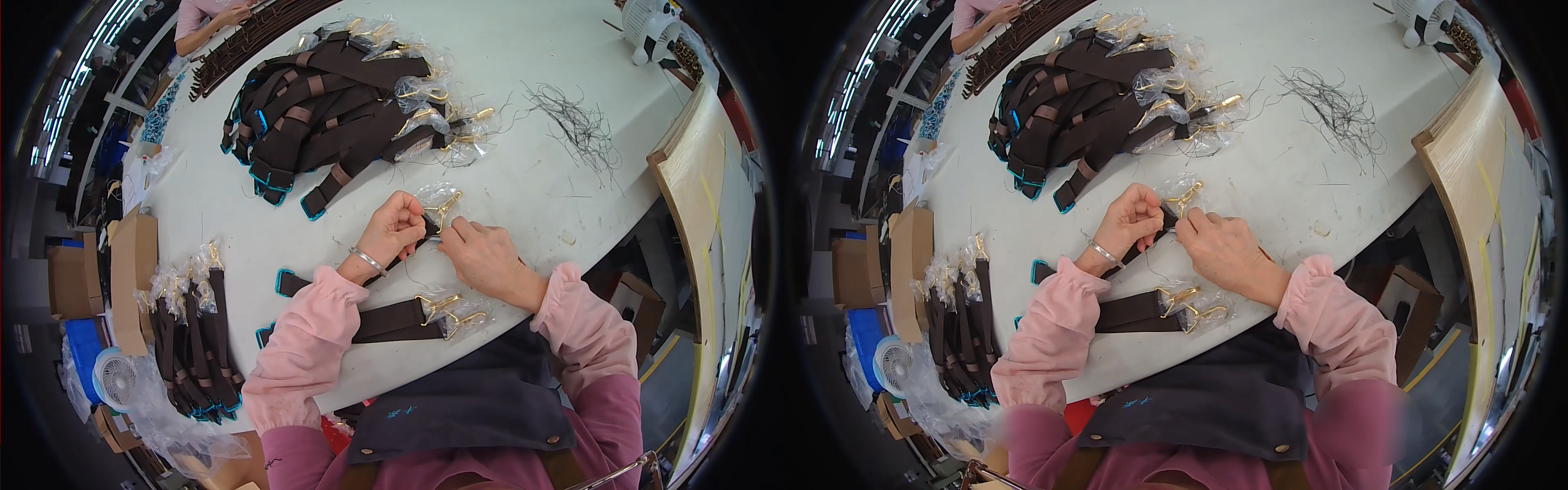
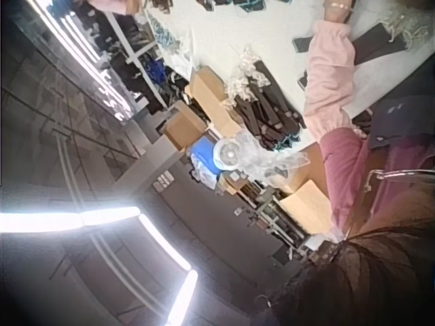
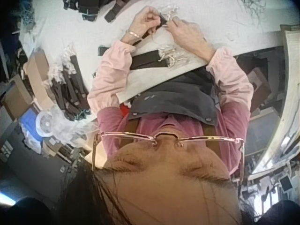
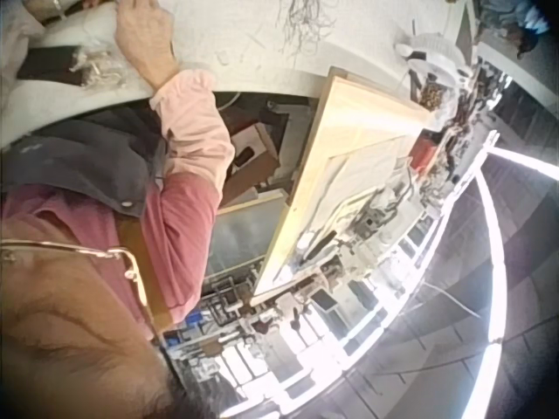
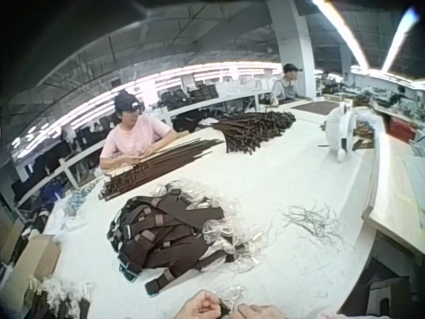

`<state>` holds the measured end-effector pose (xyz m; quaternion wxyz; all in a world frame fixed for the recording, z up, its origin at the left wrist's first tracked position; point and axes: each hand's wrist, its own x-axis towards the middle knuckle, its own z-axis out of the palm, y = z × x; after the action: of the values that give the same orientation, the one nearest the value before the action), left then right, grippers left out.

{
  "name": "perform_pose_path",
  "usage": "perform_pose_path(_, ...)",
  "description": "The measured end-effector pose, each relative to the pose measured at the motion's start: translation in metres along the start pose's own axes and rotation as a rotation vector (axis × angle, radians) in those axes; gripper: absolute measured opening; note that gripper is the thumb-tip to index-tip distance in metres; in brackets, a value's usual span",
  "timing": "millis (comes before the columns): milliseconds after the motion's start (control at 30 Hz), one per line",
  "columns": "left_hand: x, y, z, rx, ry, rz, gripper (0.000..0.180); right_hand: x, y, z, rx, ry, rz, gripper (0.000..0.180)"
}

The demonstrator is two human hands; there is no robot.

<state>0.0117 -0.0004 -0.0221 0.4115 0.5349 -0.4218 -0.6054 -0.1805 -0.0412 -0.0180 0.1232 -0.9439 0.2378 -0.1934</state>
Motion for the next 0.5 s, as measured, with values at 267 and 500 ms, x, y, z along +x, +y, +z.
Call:
perform_pose_path(267,-0.009,0.008,0.001,0.978,-0.009,0.358,0.025,0.0,0.01,-0.007,0.087,-0.019,0.138,0.016)
perform_pose_path(500,-0.007,0.021,0.013,1.191,0.01,0.036,0.021,0.003,0.007,-0.01,0.05,-0.027,0.068,0.017)
